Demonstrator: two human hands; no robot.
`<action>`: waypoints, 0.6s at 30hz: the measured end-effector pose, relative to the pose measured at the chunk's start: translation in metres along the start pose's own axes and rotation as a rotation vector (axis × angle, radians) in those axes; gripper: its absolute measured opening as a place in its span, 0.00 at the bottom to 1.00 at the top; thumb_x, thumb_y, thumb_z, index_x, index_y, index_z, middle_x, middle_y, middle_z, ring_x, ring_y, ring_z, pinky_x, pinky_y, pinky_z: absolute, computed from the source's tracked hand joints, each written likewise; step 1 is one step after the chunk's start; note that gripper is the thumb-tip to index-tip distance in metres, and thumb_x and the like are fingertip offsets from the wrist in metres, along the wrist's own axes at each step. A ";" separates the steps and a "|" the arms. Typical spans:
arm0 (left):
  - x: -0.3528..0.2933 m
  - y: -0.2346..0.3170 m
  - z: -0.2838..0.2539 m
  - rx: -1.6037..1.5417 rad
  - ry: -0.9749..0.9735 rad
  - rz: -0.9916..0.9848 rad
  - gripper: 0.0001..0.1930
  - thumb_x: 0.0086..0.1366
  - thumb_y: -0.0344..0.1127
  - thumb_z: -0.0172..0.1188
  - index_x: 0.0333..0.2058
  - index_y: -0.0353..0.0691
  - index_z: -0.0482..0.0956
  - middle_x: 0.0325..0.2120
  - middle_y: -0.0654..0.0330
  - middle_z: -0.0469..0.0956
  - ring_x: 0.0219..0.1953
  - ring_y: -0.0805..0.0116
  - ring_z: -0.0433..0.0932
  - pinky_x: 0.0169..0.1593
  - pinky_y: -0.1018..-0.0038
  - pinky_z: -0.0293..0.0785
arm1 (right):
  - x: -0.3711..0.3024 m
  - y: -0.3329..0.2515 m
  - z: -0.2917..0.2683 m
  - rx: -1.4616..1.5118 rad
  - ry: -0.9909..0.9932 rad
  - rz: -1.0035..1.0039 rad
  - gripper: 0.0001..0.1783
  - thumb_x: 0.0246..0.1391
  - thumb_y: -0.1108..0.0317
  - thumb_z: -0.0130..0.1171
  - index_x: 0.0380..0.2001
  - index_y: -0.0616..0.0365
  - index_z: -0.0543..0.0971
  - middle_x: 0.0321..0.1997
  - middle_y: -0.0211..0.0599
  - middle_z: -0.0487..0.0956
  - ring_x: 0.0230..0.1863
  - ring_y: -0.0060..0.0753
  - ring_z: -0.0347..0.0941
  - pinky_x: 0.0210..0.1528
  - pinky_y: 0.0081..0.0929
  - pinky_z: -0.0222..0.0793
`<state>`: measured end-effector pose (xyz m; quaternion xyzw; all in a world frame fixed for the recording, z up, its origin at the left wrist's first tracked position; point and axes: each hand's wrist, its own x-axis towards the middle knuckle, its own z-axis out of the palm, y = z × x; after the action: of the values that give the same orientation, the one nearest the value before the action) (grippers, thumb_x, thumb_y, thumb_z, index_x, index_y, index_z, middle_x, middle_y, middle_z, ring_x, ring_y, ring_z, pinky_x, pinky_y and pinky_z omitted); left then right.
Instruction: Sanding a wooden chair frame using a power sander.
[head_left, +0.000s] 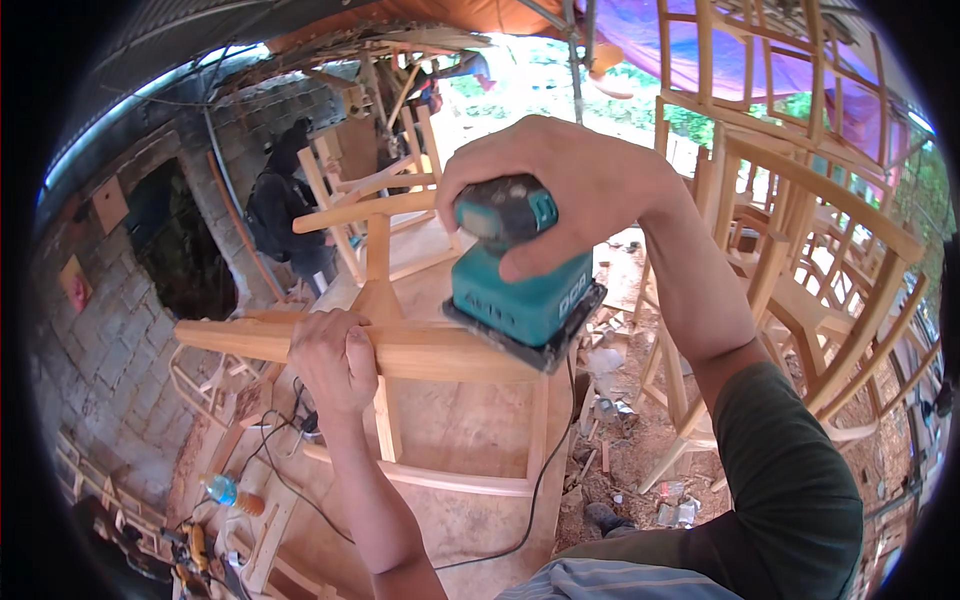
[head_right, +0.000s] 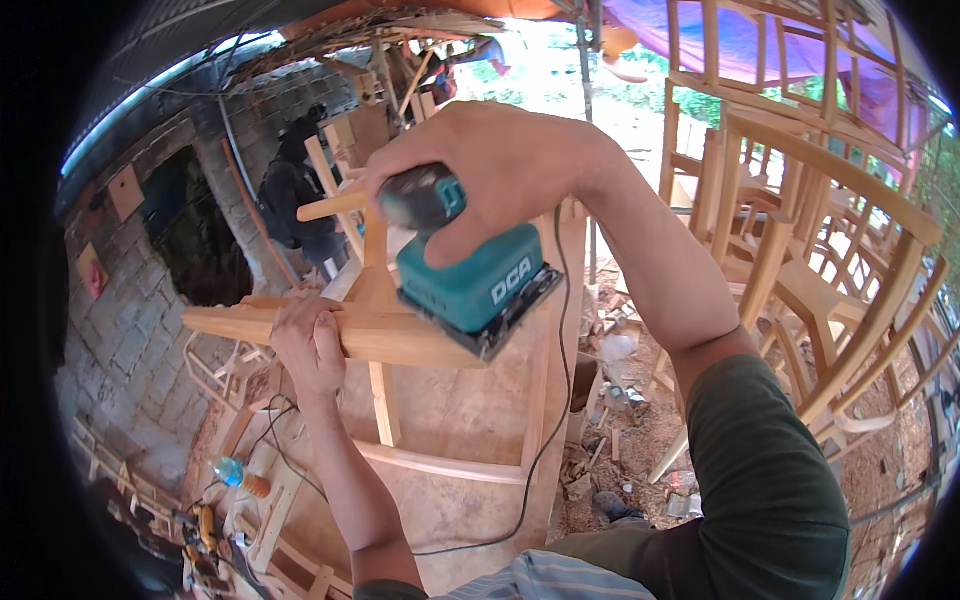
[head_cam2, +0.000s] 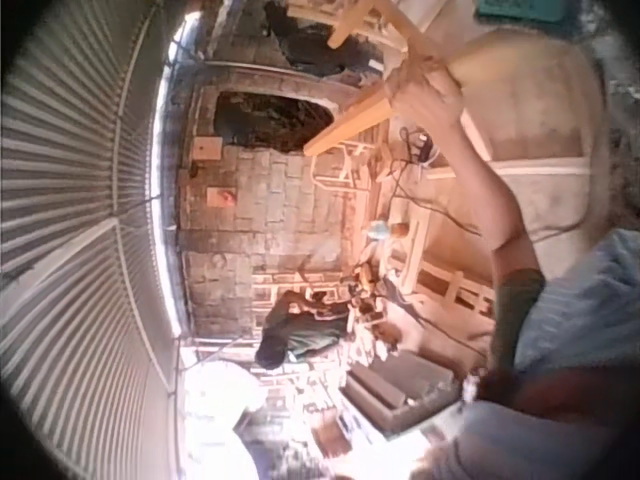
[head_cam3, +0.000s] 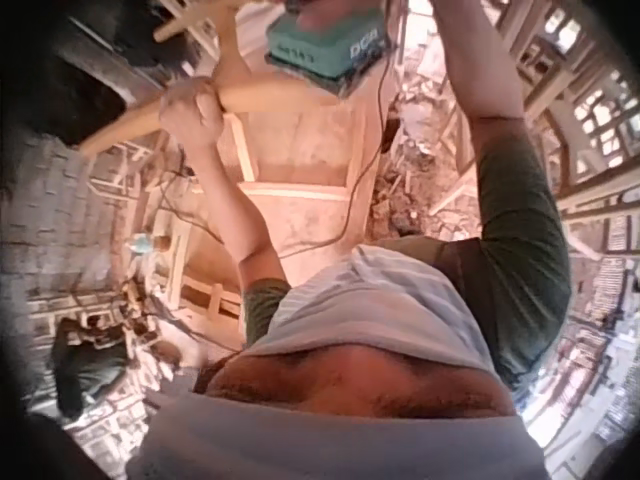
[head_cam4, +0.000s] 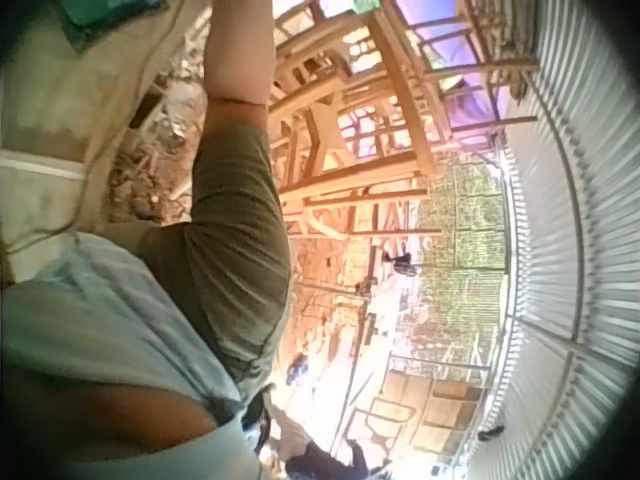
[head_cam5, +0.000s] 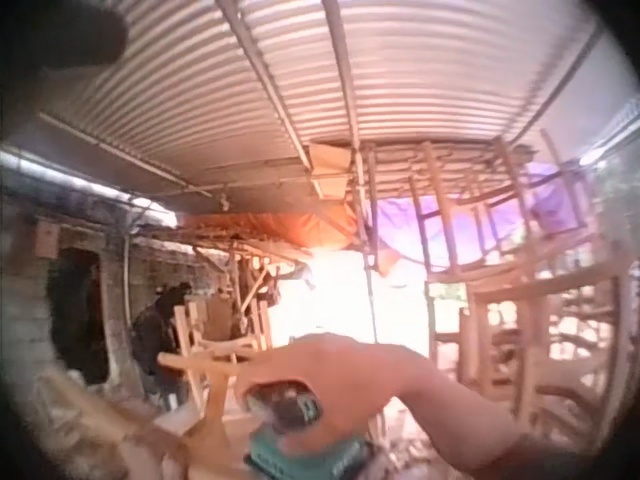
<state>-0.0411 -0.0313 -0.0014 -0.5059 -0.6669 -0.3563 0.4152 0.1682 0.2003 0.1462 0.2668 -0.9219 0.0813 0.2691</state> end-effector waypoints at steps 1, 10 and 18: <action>0.001 0.003 -0.005 -0.011 -0.096 -0.061 0.17 0.60 0.43 0.50 0.30 0.35 0.82 0.28 0.50 0.81 0.35 0.50 0.79 0.44 0.60 0.70 | 0.002 -0.001 -0.005 0.019 0.008 -0.020 0.30 0.37 0.51 0.71 0.46 0.51 0.82 0.44 0.40 0.83 0.45 0.42 0.80 0.47 0.36 0.74; 0.087 0.125 -0.018 -0.883 -0.173 -0.275 0.55 0.40 0.46 0.82 0.64 0.33 0.59 0.53 0.53 0.71 0.56 0.61 0.72 0.61 0.66 0.66 | 0.025 0.007 0.015 0.034 0.041 -0.187 0.27 0.38 0.55 0.71 0.43 0.55 0.77 0.38 0.44 0.82 0.39 0.51 0.80 0.41 0.41 0.74; 0.079 0.142 -0.007 -0.795 -0.239 -0.586 0.55 0.34 0.39 0.84 0.61 0.37 0.61 0.51 0.58 0.72 0.54 0.64 0.74 0.59 0.66 0.71 | 0.015 0.020 0.020 0.172 0.295 -0.277 0.36 0.44 0.36 0.66 0.40 0.59 0.74 0.40 0.43 0.77 0.35 0.51 0.79 0.38 0.42 0.74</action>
<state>0.0870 0.0255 0.0820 -0.4538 -0.6364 -0.6237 -0.0062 0.1382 0.2051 0.1374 0.3981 -0.8167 0.1599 0.3860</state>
